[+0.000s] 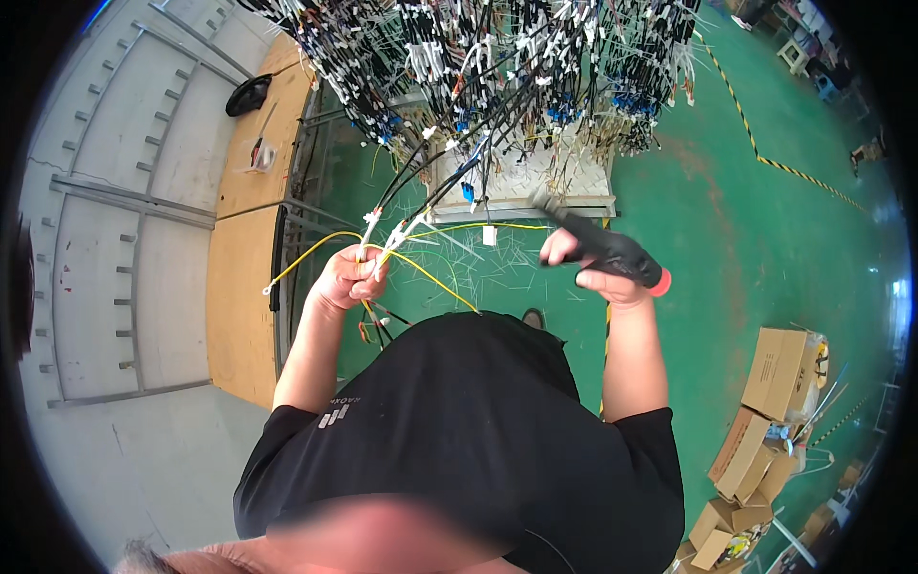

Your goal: Securing bundles of wires using a cable tie tensioning tool and trimming excess cable ties in a factory.

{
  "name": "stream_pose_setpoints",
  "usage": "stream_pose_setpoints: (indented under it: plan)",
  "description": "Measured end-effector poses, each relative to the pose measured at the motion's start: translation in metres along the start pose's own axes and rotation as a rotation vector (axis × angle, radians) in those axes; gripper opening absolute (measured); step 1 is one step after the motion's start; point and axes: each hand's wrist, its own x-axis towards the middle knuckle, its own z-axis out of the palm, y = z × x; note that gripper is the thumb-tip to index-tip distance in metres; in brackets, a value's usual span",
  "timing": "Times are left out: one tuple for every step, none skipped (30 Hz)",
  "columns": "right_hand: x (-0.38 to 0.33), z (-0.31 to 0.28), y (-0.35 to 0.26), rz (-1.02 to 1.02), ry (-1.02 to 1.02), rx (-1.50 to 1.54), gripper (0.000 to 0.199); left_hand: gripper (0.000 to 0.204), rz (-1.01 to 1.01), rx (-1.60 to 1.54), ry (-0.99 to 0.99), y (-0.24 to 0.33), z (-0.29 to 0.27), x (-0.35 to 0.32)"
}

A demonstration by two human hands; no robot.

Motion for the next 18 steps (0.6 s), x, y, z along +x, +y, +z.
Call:
stream_pose_setpoints:
  plan:
    - [0.002, -0.002, -0.004, -0.038, 0.060, -0.088, 0.052, 0.022, -0.017, 0.014, -0.008, 0.003, -0.001, 0.000]
    - [0.007, 0.000, -0.009, -0.031, 0.104, -0.150, 0.051, 0.022, -0.017, 0.012, -0.010, 0.004, 0.001, -0.002]
    - [0.011, 0.004, -0.013, -0.027, 0.157, -0.216, 0.050, 0.024, -0.047, 0.083, 0.021, 0.008, 0.004, 0.000]
    - [0.014, 0.009, -0.010, -0.017, 0.184, -0.217, 0.047, 0.027, -0.077, 0.156, 0.053, 0.011, 0.007, 0.001]
    - [0.021, 0.015, -0.008, -0.025, 0.161, -0.242, 0.047, 0.027, -0.066, 0.159, 0.060, 0.010, 0.007, 0.001]
    - [0.028, 0.023, -0.004, -0.036, 0.138, -0.265, 0.047, 0.027, -0.071, 0.165, 0.055, 0.012, 0.011, 0.001]
    - [0.033, 0.034, -0.003, 0.033, 0.115, -0.221, 0.047, 0.027, -0.084, 0.176, 0.076, 0.016, 0.018, 0.001]
    - [0.032, 0.035, 0.009, 0.067, 0.082, -0.215, 0.048, 0.027, -0.097, 0.187, 0.097, 0.019, 0.022, 0.003]
    - [0.031, 0.039, 0.012, 0.086, 0.050, -0.292, 0.048, 0.025, -0.084, 0.126, 0.050, 0.018, 0.021, 0.001]
    - [0.029, 0.036, 0.019, 0.054, -0.039, -0.456, 0.049, 0.026, -0.047, 0.053, -0.002, 0.014, 0.019, 0.001]
    - [0.027, 0.036, 0.016, 0.158, -0.077, -0.566, 0.049, 0.027, -0.010, -0.022, -0.053, 0.011, 0.016, 0.002]
    - [0.024, 0.037, 0.012, 0.262, -0.115, -0.676, 0.049, 0.028, 0.028, -0.062, -0.123, 0.008, 0.015, 0.004]
    - [0.017, 0.038, 0.021, 0.257, -0.090, -0.635, 0.048, 0.028, 0.039, -0.092, -0.153, 0.005, 0.014, 0.005]
    - [0.011, 0.039, 0.028, 0.257, -0.094, -0.634, 0.048, 0.028, 0.050, -0.122, -0.183, 0.003, 0.015, 0.006]
    - [0.005, 0.041, 0.035, 0.246, -0.055, -0.513, 0.048, 0.027, 0.030, -0.139, -0.205, 0.001, 0.016, 0.006]
    - [0.002, 0.041, 0.041, 0.234, -0.017, -0.392, 0.047, 0.027, 0.033, -0.141, -0.203, 0.000, 0.017, 0.006]
    - [0.001, 0.040, 0.044, 0.235, -0.021, -0.392, 0.047, 0.028, 0.058, -0.165, -0.219, -0.001, 0.019, 0.006]
    - [0.000, 0.038, 0.046, 0.222, -0.055, -0.371, 0.046, 0.028, 0.084, -0.189, -0.235, -0.002, 0.020, 0.006]
